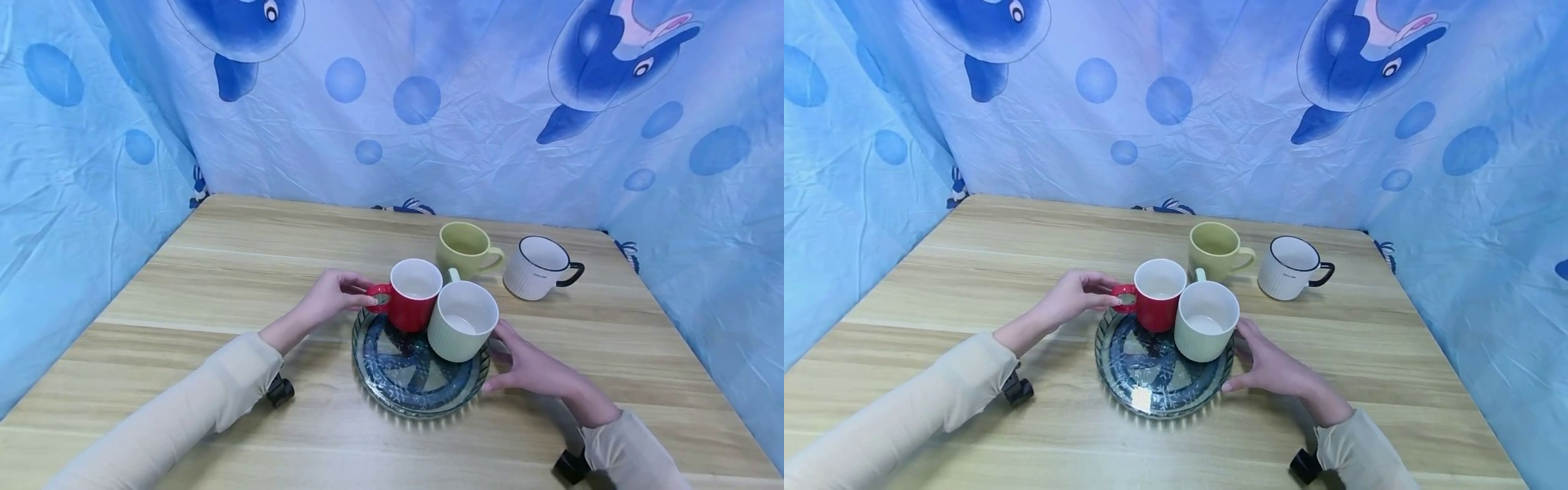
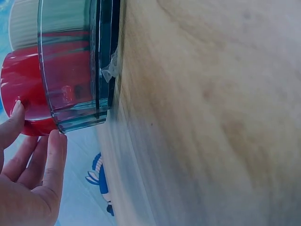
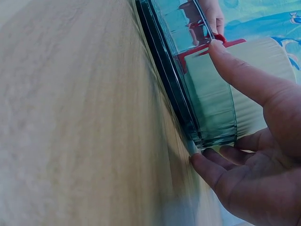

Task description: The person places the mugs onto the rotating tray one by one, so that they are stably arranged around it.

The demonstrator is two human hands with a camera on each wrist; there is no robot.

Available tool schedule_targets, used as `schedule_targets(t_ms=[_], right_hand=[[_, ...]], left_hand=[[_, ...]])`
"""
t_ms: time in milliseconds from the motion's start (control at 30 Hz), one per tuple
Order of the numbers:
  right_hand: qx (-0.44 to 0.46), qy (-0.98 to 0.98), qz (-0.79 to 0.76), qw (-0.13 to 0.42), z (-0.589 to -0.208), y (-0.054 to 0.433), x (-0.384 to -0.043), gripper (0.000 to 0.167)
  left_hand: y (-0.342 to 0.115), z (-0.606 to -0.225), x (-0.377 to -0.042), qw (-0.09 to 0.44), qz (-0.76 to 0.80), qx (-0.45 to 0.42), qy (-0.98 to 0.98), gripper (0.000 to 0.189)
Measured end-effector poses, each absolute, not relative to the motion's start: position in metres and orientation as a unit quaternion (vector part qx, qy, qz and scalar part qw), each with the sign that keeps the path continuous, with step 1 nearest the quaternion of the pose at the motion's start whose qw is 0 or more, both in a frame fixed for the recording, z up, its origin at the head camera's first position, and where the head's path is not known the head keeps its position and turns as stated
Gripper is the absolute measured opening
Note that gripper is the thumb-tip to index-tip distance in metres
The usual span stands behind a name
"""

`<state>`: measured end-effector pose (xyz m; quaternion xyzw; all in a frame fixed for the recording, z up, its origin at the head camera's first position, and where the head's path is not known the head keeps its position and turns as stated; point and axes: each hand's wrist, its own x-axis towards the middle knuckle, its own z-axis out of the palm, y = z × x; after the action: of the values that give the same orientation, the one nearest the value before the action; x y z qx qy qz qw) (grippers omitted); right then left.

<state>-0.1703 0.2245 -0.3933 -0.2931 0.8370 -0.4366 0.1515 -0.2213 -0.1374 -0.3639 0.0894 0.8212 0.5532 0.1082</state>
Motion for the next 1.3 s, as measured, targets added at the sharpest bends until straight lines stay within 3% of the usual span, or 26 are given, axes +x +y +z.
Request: schedule_targets(t_ms=[233,867,1000,1300], right_hand=[[-0.303,0.807,-0.476,0.175,-0.392,0.224,-0.171,0.111],[-0.293,0.812,-0.472,0.177,-0.392,0.227,-0.169,0.11],[-0.289,0.823,-0.458,0.17,-0.389,0.231,-0.171,0.101],[-0.222,0.842,-0.471,0.144,-0.378,0.232,-0.172,0.06]], left_hand=[[-0.138,-0.364,-0.22,0.104,0.546,0.089,0.826,0.04],[-0.144,-0.369,-0.217,0.14,0.557,0.116,0.81,0.046],[-0.146,-0.368,-0.216,0.146,0.56,0.123,0.806,0.046],[-0.15,-0.367,-0.214,0.164,0.562,0.134,0.799,0.052]])
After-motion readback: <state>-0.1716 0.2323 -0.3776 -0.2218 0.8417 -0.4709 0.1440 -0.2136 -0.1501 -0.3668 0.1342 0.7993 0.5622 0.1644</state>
